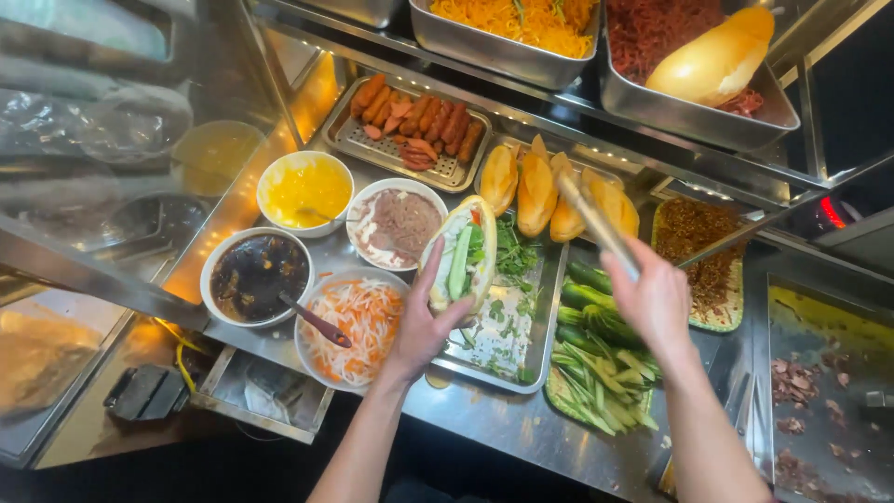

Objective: The person assembles sandwiches by slicing a baguette, adding sliced meat from a vertical rotisserie, and layering vegetables and sauces. They use tongs to place ingredients and a ladle to add sauce, repeating the process for multiple sandwiches.

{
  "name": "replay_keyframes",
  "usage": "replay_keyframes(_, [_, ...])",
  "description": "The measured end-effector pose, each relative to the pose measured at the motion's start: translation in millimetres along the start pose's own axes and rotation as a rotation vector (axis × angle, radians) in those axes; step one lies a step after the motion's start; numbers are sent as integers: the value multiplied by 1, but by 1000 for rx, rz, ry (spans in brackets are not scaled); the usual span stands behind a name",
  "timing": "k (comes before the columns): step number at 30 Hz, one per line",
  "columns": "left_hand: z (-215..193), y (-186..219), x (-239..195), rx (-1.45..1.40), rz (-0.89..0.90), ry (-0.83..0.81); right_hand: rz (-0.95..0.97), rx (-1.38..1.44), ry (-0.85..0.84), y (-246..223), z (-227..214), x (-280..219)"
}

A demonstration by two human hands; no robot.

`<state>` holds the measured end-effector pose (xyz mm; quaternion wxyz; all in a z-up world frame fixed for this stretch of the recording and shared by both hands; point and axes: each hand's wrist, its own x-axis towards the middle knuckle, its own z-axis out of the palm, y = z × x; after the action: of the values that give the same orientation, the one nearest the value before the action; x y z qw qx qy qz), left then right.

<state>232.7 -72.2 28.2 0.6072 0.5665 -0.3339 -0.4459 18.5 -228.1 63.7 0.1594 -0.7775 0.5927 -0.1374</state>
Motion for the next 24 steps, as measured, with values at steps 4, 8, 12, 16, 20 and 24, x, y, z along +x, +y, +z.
replay_keyframes(4, [3, -34, 39, -102, 0, -35, 61, -290, 13, 72, 73, 150])
replay_keyframes(8, [10, -38, 56, -106, -40, -27, 108, -365, -56, 74, 101, 224])
replay_keyframes(12, [12, -54, 74, -146, -81, 13, 53, -360, -58, 57, 69, 196])
replay_keyframes(16, [29, -60, 91, -133, -100, 27, 133, -208, 0, 106, 69, 187])
replay_keyframes(20, [45, -51, 102, 20, -84, 69, 190, 285, 27, 118, 49, 138])
replay_keyframes(24, [63, -43, 102, 128, -41, 94, 223, 765, -122, 81, 13, 71])
